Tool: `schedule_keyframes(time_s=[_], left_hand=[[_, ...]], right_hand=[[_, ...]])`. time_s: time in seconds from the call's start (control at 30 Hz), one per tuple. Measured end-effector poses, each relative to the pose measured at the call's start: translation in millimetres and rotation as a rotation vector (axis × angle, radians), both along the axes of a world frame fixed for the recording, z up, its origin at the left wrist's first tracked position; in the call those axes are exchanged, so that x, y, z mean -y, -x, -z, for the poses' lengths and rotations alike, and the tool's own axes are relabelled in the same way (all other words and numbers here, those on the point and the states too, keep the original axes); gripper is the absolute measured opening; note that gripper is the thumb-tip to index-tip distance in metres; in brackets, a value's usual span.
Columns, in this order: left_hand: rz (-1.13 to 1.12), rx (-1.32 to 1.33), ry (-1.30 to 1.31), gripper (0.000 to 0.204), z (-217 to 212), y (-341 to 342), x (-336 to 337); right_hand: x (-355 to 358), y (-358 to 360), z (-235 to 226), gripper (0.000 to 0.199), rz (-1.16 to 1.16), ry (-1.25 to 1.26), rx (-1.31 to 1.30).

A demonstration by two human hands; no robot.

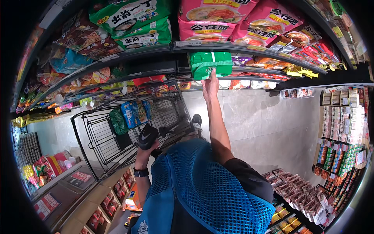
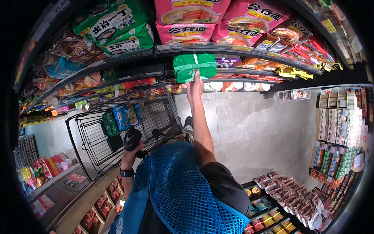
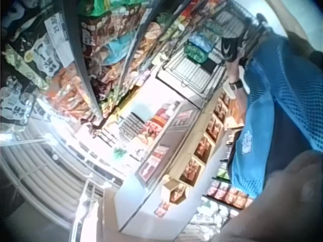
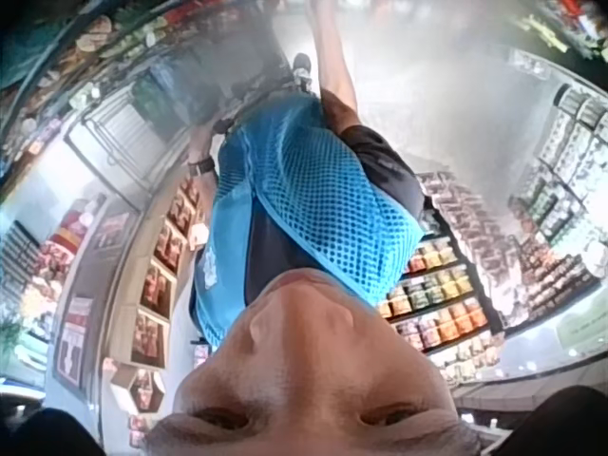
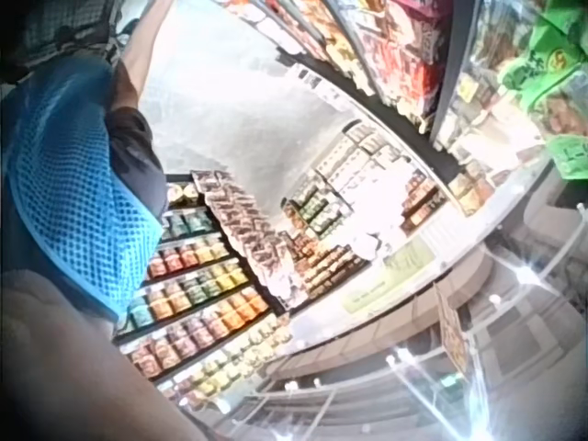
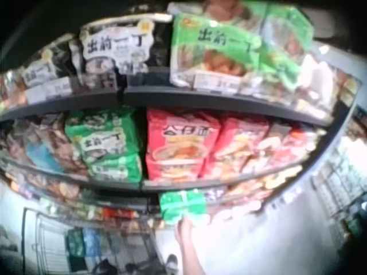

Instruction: Restocking various instant noodle products onto supermarket shelves from a shopping cart.

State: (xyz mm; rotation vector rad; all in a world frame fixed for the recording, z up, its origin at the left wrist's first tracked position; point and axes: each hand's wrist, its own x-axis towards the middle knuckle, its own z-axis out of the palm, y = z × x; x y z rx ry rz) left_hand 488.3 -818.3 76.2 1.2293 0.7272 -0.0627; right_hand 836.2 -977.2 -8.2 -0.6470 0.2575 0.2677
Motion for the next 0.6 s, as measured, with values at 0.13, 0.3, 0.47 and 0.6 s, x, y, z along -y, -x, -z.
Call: schedule_keyframes(time_s=[0.13,0.3,0.47,0.6], left_hand=[[0.016,0.046,0.003,0.014,-3,-6,-4],[0.008,0.059,0.056,0.013,-8,-13,-8],[0.098,0.082,0.043,0.013,-8,-15,-8],[0.093,0.064,0.052,0.014,-7,-11,-8]], right_hand=[[-7,-9,-11,0.043,0.015,0.276,-0.197],[-19,-13,-14,0.043,0.132,0.460,-0.299],[-23,-6,-14,0.044,0.163,0.320,-0.224],[-8,-8,-14,0.057,0.100,0.046,-0.014]])
